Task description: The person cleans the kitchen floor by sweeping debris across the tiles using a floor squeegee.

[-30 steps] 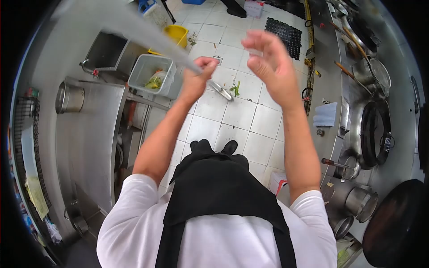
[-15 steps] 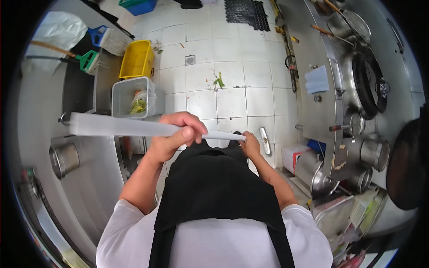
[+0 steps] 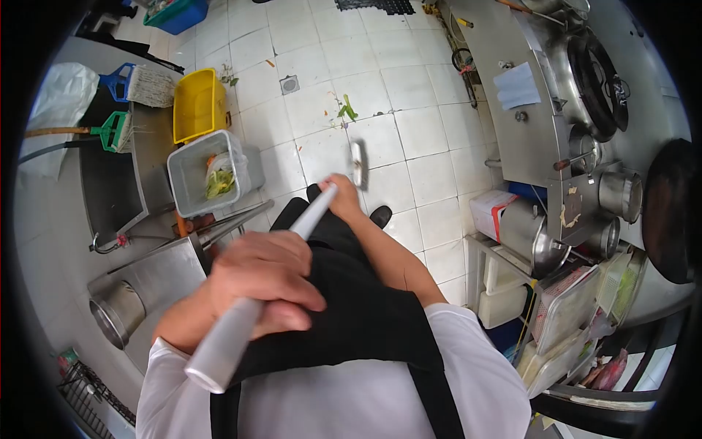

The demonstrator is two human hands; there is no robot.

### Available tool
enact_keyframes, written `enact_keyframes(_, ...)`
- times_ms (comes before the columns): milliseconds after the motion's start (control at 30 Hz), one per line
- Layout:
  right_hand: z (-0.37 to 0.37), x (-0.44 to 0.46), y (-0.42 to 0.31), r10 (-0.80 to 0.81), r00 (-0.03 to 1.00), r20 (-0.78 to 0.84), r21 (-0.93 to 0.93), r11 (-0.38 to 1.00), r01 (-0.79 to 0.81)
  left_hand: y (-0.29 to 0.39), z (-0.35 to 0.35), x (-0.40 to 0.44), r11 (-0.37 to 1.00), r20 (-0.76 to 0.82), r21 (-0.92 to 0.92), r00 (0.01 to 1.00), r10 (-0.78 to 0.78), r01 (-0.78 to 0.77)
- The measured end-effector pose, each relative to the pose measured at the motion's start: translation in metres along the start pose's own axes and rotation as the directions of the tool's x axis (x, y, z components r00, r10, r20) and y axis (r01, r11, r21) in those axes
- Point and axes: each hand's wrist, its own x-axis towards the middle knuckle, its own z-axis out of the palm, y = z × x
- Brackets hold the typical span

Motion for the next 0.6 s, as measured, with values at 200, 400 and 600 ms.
enact_keyframes(200,-0.007,0.033,-0.091,-0.056,0.995,0.086,-0.037,0.998,0.059,0.035,-0.044,-0.013,0.982,0.102,-0.058,0.978,0.184,-0.179)
enact_keyframes(400,-0.072,-0.016,-0.084,0.108,0.994,-0.029,-0.235,0.966,-0.112,0.043,-0.082,-0.030,0.981,-0.081,-0.177,0.995,0.066,-0.080)
enact_keyframes(600,-0.102,-0.101,0.019,0.478,0.860,-0.180,-0.352,0.785,-0.510,-0.042,-0.040,-0.037,0.870,-0.209,-0.450,0.924,-0.320,0.200)
